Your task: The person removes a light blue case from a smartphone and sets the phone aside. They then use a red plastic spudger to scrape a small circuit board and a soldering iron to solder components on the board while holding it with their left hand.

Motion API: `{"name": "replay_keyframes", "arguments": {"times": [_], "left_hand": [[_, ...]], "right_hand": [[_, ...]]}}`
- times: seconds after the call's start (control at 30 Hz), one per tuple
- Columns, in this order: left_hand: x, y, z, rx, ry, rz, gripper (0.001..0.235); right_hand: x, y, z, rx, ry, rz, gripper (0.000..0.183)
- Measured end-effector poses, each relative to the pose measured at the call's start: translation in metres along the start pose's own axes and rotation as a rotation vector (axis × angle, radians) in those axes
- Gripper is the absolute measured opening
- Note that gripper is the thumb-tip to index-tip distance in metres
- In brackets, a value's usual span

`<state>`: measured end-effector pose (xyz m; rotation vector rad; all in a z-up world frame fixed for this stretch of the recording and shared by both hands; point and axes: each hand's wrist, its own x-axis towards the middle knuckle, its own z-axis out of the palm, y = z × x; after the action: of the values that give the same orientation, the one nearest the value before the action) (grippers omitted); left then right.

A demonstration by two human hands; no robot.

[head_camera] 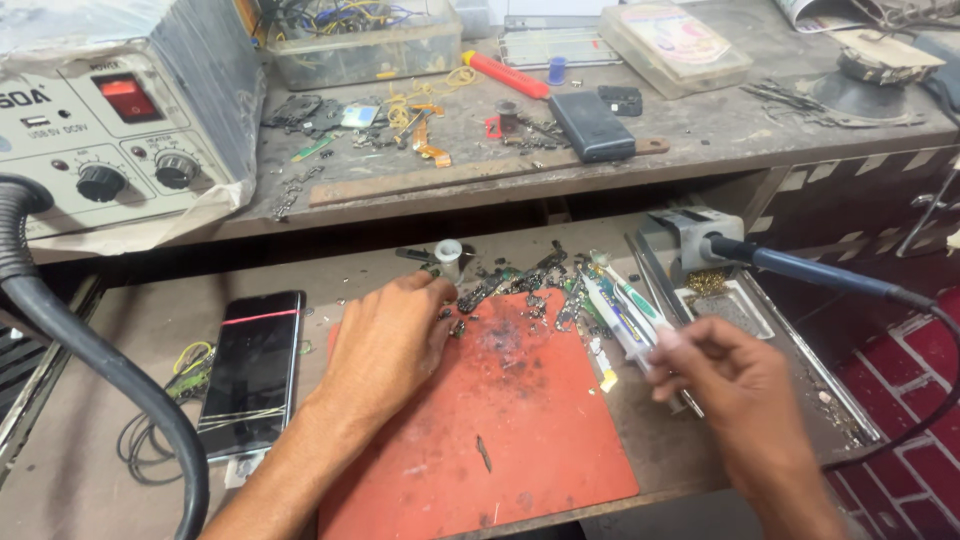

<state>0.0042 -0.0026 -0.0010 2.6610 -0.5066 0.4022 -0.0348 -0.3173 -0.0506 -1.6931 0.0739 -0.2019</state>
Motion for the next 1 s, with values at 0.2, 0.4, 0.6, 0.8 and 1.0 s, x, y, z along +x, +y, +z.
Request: {"name": "replay_keyframes", "arguments": {"times": [0.2, 0.4, 0.6, 0.8, 1.0], "left_hand": [[0.012, 0.008, 0.02, -0.017, 0.087, 0.157, 0.022], [0.019, 0.018, 0.032, 0.083, -0.043, 0.199, 0.019], [0.022, 0.021, 0.034, 0.163, -0.049, 0.189, 0.017], [0.027, 0.02, 0.039, 0.108, -0.024, 0.198, 0.017], [0.034, 0.019, 0.046, 0.133, 0.02, 0.202, 0.011]], "right_hand": [[0.008, 0.011, -0.036, 0.159, 0.168, -0.038, 0.027], [0.024, -0.001, -0.037, 0.249, 0.256, -0.013, 0.03], [0.034, -0.026, -0.029, 0.057, 0.305, -0.141, 0.049], [0.038, -0.033, -0.024, -0.131, 0.322, -0.198, 0.034], [0.042, -0.037, -0.028, -0.31, 0.343, -0.226, 0.027]]}}
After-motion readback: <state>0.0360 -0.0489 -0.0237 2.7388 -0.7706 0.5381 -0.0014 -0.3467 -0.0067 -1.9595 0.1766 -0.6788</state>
